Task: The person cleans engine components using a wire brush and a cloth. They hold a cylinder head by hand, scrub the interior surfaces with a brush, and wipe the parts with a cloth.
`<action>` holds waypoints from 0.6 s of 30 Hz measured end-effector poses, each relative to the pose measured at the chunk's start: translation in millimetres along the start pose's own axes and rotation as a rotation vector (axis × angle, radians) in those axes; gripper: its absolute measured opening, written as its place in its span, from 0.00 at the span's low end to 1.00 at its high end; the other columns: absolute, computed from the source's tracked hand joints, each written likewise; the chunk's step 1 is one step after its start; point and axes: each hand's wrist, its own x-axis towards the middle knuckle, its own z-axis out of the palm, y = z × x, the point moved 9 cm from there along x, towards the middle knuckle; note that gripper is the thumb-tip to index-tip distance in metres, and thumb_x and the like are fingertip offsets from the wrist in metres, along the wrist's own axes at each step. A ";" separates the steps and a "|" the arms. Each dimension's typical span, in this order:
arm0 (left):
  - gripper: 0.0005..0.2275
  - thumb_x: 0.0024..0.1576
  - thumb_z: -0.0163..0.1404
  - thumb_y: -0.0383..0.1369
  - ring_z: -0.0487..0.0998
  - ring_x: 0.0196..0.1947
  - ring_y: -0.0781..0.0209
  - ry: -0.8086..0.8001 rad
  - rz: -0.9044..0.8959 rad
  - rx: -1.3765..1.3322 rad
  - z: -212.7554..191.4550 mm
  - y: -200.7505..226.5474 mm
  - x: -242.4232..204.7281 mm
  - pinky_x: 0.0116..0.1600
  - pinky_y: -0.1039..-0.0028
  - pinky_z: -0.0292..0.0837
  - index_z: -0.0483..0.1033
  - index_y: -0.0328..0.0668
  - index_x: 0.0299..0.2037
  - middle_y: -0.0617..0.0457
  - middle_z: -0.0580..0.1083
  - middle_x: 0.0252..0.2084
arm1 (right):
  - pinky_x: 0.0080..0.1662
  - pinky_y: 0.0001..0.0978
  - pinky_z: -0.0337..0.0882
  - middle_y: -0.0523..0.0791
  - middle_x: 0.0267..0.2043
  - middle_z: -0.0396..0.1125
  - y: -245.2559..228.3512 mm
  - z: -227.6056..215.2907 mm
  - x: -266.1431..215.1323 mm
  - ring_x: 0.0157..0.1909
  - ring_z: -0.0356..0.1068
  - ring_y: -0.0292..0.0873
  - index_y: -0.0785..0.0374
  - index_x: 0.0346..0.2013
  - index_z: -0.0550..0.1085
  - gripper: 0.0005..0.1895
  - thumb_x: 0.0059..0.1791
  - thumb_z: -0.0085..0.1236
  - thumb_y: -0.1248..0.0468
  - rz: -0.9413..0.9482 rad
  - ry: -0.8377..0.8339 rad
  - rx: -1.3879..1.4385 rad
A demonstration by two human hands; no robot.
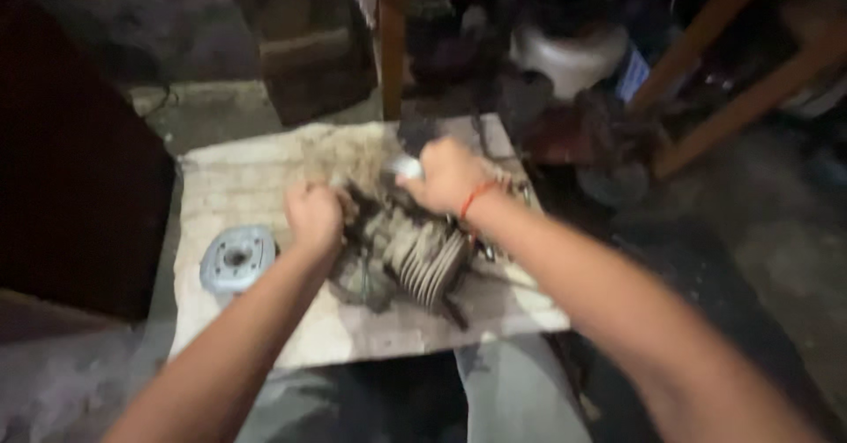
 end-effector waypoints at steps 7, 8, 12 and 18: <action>0.07 0.53 0.44 0.27 0.72 0.15 0.53 -0.099 0.031 -0.152 -28.8 -126.6 124.6 0.21 0.65 0.67 0.73 0.32 0.26 0.42 0.72 0.19 | 0.42 0.52 0.75 0.57 0.30 0.73 5.1 49.5 13.1 0.35 0.75 0.60 0.65 0.26 0.81 0.27 0.45 0.60 0.41 0.029 -0.037 0.002; 0.12 0.56 0.44 0.30 0.71 0.16 0.54 -0.112 0.030 -0.161 -37.7 -139.1 131.2 0.22 0.64 0.66 0.72 0.27 0.24 0.41 0.71 0.19 | 0.42 0.52 0.75 0.57 0.31 0.74 1.6 56.2 26.3 0.36 0.75 0.60 0.65 0.26 0.81 0.27 0.45 0.60 0.41 0.022 -0.041 -0.040; 0.13 0.48 0.53 0.30 0.75 0.27 0.43 0.109 -0.109 0.260 -58.9 -112.7 140.1 0.35 0.58 0.69 0.77 0.21 0.37 0.36 0.75 0.29 | 0.45 0.51 0.75 0.55 0.36 0.75 -4.0 87.4 53.6 0.42 0.75 0.57 0.63 0.30 0.81 0.28 0.44 0.59 0.39 -0.037 -0.029 -0.102; 0.19 0.50 0.57 0.31 0.73 0.52 0.38 0.120 0.586 0.708 -31.6 13.7 49.7 0.57 0.57 0.68 0.74 0.32 0.51 0.35 0.73 0.50 | 0.52 0.45 0.71 0.54 0.48 0.74 41.7 154.6 88.1 0.50 0.73 0.56 0.56 0.51 0.80 0.24 0.54 0.52 0.42 -0.121 -0.127 0.549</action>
